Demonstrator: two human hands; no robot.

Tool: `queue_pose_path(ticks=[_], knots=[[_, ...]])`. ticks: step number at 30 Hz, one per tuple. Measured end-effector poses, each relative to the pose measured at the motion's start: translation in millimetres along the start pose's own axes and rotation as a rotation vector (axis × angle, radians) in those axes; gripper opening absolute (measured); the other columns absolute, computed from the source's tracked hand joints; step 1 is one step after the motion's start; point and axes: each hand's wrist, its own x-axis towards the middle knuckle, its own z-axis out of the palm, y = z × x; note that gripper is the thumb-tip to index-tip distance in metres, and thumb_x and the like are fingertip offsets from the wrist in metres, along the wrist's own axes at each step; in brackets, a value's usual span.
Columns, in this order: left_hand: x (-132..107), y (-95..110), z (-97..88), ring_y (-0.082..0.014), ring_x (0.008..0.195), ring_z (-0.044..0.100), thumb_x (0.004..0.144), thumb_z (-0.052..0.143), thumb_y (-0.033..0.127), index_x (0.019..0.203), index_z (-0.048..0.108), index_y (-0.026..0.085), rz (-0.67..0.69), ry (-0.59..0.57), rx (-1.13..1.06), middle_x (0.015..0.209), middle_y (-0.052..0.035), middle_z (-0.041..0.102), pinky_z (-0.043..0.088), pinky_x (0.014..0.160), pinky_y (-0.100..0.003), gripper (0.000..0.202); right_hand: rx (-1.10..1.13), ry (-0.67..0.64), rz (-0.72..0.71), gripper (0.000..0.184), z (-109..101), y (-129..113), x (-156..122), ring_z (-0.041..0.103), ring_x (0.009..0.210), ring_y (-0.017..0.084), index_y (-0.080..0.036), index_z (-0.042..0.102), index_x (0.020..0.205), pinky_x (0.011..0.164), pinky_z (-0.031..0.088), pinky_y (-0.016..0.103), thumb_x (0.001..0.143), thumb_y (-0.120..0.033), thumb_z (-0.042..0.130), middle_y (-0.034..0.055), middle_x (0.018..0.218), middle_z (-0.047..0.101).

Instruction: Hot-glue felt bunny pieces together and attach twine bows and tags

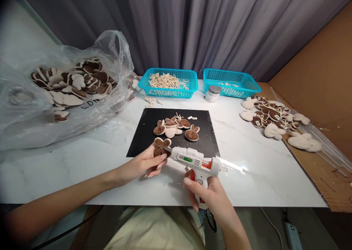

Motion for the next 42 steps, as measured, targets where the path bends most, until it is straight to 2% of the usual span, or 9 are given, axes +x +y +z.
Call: queue_pose_path(ticks=[5,12,14,19,25,27,31,35,42], knots=[[0,0,-0.3,-0.0018,0.04,0.031,0.09,0.045,0.039,0.102,0.029,0.022,-0.003,0.006,0.011,0.069,0.0074,0.038,0.019,0.039,-0.018,0.027,0.052,-0.028,0.02,0.032,-2,-1,1,0.034,0.031,0.006,-0.018,0.048,0.074,0.036,0.029,0.022,0.078,-0.046,0.062,-0.0091,0.041,0.04],[0,-1,-1.6,-0.0016,0.041,0.032,0.091,0.043,0.039,0.097,0.029,0.022,-0.007,-0.004,0.017,0.07,0.0071,0.038,0.018,0.04,-0.018,0.023,0.03,-0.016,0.033,0.032,-5,-2,-1,0.032,0.03,0.006,-0.018,0.047,0.071,0.037,0.029,0.022,0.079,-0.047,0.06,-0.0087,0.038,0.04],[-1,0,-0.8,-0.0015,0.041,0.032,0.091,0.044,0.039,0.097,0.029,0.022,-0.008,-0.009,0.011,0.071,0.0069,0.038,0.019,0.04,-0.018,0.023,0.048,-0.011,0.012,0.032,-5,-2,-1,0.033,0.03,0.005,-0.018,0.047,0.072,0.037,0.027,0.022,0.079,-0.046,0.06,-0.0083,0.041,0.042],[-1,3,0.7,-0.0015,0.041,0.034,0.09,0.045,0.037,0.091,0.029,0.021,-0.018,0.008,-0.014,0.07,0.0066,0.038,0.02,0.04,-0.018,0.023,0.101,0.001,-0.034,0.03,-5,1,-1,0.035,0.03,0.002,-0.017,0.048,0.076,0.035,0.027,0.021,0.078,-0.043,0.062,-0.0036,0.064,0.054],[0,5,-2.0,-0.0018,0.041,0.033,0.09,0.045,0.032,0.089,0.032,0.02,-0.026,-0.013,-0.115,0.068,0.006,0.038,0.019,0.038,-0.017,0.017,0.109,0.015,-0.056,0.026,-7,4,-2,0.036,0.03,0.003,-0.016,0.05,0.076,0.035,0.025,0.022,0.079,-0.04,0.062,-0.0042,0.064,0.052],[0,4,-3.2,-0.002,0.041,0.034,0.09,0.044,0.031,0.089,0.033,0.02,-0.028,-0.012,-0.135,0.068,0.0055,0.039,0.019,0.038,-0.017,0.016,0.067,0.046,-0.062,0.027,-6,6,-5,0.036,0.031,0.003,-0.016,0.05,0.076,0.037,0.026,0.022,0.08,-0.04,0.062,-0.0034,0.064,0.053],[1,3,-4.8,-0.0024,0.043,0.037,0.09,0.045,0.03,0.093,0.035,0.019,-0.049,0.01,-0.156,0.075,0.0031,0.043,0.021,0.038,-0.018,0.015,-0.094,0.124,-0.067,0.026,0,12,-12,0.038,0.038,0.006,-0.017,0.051,0.078,0.046,0.033,0.025,0.082,-0.041,0.059,-0.0059,0.049,0.046],[1,2,-4.9,-0.0029,0.046,0.04,0.09,0.044,0.03,0.099,0.038,0.018,-0.082,0.038,-0.149,0.079,0.0016,0.044,0.023,0.038,-0.018,0.016,-0.211,0.101,-0.098,0.025,6,17,-16,0.037,0.046,0.009,-0.017,0.052,0.084,0.053,0.034,0.026,0.086,-0.042,0.053,-0.0067,0.047,0.04],[1,3,-4.2,-0.0031,0.048,0.042,0.091,0.041,0.029,0.101,0.04,0.017,-0.098,0.057,-0.129,0.08,0.0012,0.046,0.025,0.039,-0.017,0.016,-0.264,0.095,-0.126,0.025,8,19,-17,0.038,0.047,0.01,-0.018,0.051,0.084,0.051,0.033,0.025,0.088,-0.042,0.049,-0.0063,0.05,0.04]])
